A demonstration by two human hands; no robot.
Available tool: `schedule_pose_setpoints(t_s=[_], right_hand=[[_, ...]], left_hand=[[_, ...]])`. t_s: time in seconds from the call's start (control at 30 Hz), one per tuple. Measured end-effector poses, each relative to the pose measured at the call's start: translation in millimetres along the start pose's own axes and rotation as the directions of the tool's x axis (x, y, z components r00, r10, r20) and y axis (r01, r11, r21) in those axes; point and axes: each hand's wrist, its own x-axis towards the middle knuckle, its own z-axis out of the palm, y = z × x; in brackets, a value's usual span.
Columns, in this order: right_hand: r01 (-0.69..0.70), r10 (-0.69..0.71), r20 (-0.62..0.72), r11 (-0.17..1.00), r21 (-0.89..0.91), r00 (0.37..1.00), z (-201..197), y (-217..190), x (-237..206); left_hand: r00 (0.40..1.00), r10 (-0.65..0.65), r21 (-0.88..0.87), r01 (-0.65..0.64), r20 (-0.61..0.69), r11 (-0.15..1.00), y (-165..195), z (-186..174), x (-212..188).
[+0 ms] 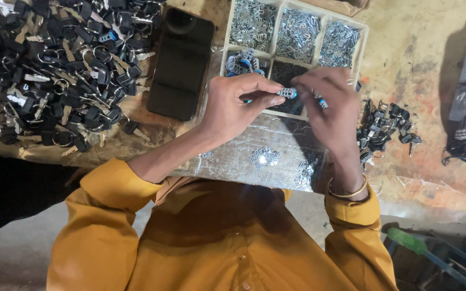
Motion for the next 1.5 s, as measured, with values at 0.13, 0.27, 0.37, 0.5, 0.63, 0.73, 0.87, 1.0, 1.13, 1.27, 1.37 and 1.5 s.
schedule_pose_setpoints(t_s=[0.13, 0.27, 0.37, 0.5, 0.63, 0.73, 0.87, 1.0, 1.13, 1.27, 1.37, 1.5], right_hand=[[0.015, -0.015, -0.004, 0.999, 0.031, 1.0, 0.8, 3.0, -2.6], [-0.184, 0.243, -0.053, 0.843, 0.505, 0.969, 6.9, 5.0, -8.4], [-0.127, 0.169, -0.083, 0.922, 0.366, 0.982, 6.4, 4.4, -8.1], [-0.049, 0.05, -0.018, 0.997, 0.056, 0.999, -4.2, 4.4, -4.6], [-0.176, 0.192, -0.02, 0.935, 0.306, 0.981, -0.8, 4.5, -8.1], [-0.156, 0.193, -0.02, 0.847, 0.508, 0.981, 6.0, 6.5, -11.0], [-0.126, 0.149, -0.02, 0.891, 0.435, 0.989, 10.0, 5.5, -11.8], [-0.088, 0.105, -0.036, 0.943, 0.32, 0.994, 8.4, -0.8, -8.0], [0.031, -0.031, -0.035, 0.999, -0.013, 0.999, 3.0, -9.5, -4.6], [0.053, -0.054, -0.012, 0.998, -0.046, 0.998, 1.5, -15.2, -3.9], [-0.043, 0.041, 0.025, 0.997, 0.063, 0.999, 0.6, -12.8, -3.7], [-0.067, 0.066, 0.008, 0.979, 0.192, 0.998, 4.2, -5.7, -6.0]], left_hand=[[1.0, -0.005, 0.059, 0.005, 0.01, 0.998, 1.6, 0.3, -0.3], [1.0, -0.016, 0.052, 0.015, 0.011, 0.999, 2.4, 0.0, -0.7], [1.0, 0.001, 0.052, -0.002, 0.011, 0.999, 2.3, -0.1, -0.3], [1.0, 0.005, 0.051, -0.004, -0.008, 0.999, 2.9, 0.1, -0.3], [1.0, -0.009, 0.063, 0.009, -0.008, 0.998, 4.1, -1.1, -0.4], [1.0, -0.004, 0.076, 0.005, -0.003, 0.997, 4.3, -0.7, -0.2], [1.0, 0.011, 0.081, -0.012, 0.004, 0.997, 3.5, 0.2, -0.4], [0.999, 0.041, 0.093, -0.042, 0.012, 0.995, 1.6, 0.2, 0.0], [0.999, 0.039, 0.074, -0.039, 0.0, 0.996, 0.6, 0.6, -1.3], [0.998, 0.062, 0.09, -0.061, -0.007, 0.994, -0.1, 0.9, -1.7], [0.999, 0.051, 0.094, -0.05, -0.005, 0.994, 0.0, 1.1, -2.0], [0.999, 0.053, 0.088, -0.054, 0.013, 0.995, -0.3, 0.5, -2.0]])
